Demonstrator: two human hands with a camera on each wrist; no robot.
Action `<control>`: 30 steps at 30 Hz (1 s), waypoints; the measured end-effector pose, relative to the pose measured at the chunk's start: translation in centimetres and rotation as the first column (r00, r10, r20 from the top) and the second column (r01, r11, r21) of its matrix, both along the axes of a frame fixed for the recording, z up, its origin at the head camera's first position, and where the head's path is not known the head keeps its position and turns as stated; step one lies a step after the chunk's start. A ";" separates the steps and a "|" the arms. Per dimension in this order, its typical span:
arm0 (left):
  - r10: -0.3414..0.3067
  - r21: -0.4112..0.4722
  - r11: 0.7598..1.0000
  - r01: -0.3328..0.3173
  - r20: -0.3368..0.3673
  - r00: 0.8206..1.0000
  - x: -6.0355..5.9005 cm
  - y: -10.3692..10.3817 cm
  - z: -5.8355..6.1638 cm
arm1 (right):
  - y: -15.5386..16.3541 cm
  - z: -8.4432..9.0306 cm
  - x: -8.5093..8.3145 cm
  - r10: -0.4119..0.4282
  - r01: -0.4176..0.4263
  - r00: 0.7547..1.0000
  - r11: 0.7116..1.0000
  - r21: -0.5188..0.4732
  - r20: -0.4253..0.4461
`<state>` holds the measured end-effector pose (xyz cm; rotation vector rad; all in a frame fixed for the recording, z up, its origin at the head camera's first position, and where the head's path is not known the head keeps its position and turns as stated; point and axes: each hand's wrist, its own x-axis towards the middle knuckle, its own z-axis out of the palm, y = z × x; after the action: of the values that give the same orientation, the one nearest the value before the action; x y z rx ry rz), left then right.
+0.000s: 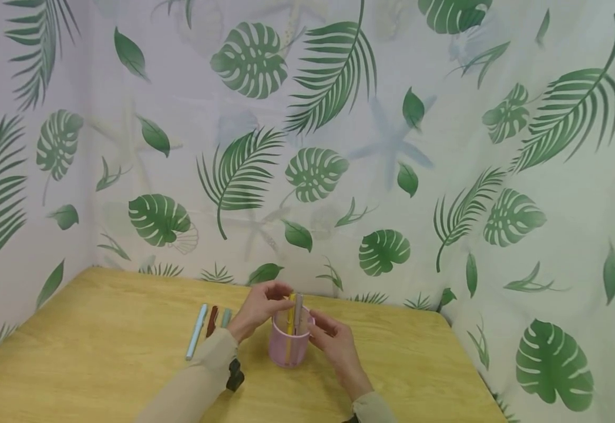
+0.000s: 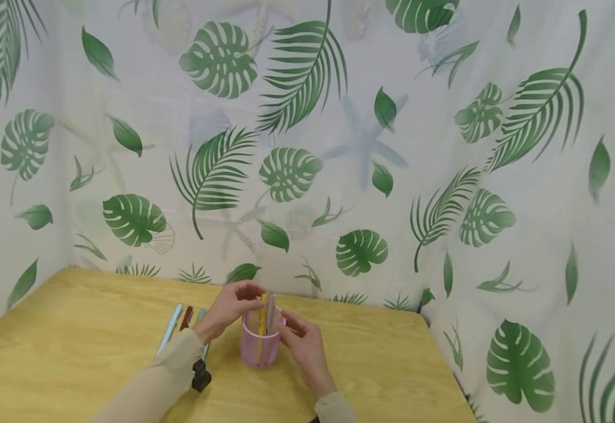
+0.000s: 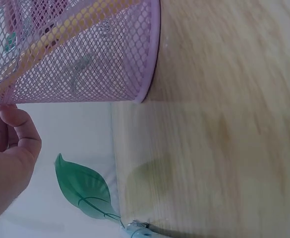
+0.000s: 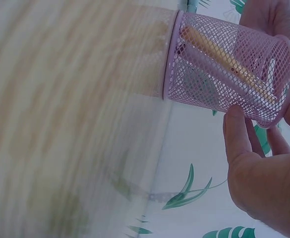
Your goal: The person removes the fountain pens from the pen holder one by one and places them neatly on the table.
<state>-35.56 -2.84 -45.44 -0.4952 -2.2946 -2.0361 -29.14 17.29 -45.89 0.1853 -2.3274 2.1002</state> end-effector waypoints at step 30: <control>-0.007 -0.014 1.000 0.007 -0.050 0.999 0.4 -0.7 0.3 | 0.0 0.0 -0.2 0.006 -0.006 1.000 1.000 -0.011 -0.008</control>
<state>-35.19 -3.49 -45.09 -0.5488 -2.2831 -1.9892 -29.35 17.31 -45.93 0.2003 -2.3135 2.1109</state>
